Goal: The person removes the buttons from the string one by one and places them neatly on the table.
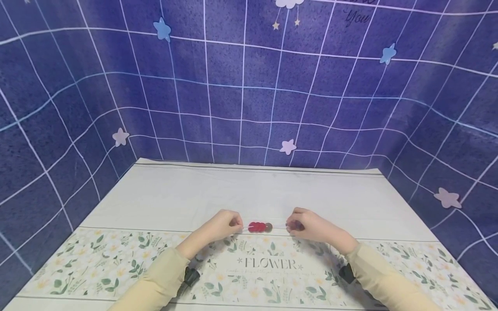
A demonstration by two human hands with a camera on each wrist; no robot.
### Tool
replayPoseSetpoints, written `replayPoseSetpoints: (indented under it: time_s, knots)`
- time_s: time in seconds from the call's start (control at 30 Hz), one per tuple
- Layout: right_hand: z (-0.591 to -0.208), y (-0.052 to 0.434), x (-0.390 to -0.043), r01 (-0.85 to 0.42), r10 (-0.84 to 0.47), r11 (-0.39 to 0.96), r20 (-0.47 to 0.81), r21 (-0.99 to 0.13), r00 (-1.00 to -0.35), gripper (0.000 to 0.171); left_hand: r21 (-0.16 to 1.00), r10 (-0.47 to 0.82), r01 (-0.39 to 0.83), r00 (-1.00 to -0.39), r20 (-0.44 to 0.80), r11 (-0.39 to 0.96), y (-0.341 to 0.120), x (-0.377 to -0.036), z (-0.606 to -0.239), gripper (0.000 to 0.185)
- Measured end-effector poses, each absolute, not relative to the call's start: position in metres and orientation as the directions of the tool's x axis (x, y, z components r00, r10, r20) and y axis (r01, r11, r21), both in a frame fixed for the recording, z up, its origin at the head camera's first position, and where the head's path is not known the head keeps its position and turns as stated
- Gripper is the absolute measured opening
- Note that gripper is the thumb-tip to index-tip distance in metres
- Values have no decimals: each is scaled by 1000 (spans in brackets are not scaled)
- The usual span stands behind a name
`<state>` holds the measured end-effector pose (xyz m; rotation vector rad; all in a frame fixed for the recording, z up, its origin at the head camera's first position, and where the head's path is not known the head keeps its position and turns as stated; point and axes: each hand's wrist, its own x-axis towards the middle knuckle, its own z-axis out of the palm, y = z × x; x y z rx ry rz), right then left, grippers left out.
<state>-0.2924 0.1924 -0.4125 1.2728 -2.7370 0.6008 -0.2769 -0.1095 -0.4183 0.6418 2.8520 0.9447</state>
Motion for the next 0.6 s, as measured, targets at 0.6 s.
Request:
replayPoseSetpoints:
  time_s: [0.6]
  knots:
    - [-412,202,-291,-752,-721,583,230,-306,-653,14,580,420,379,-905,70,721,-109,-279,-421,6]
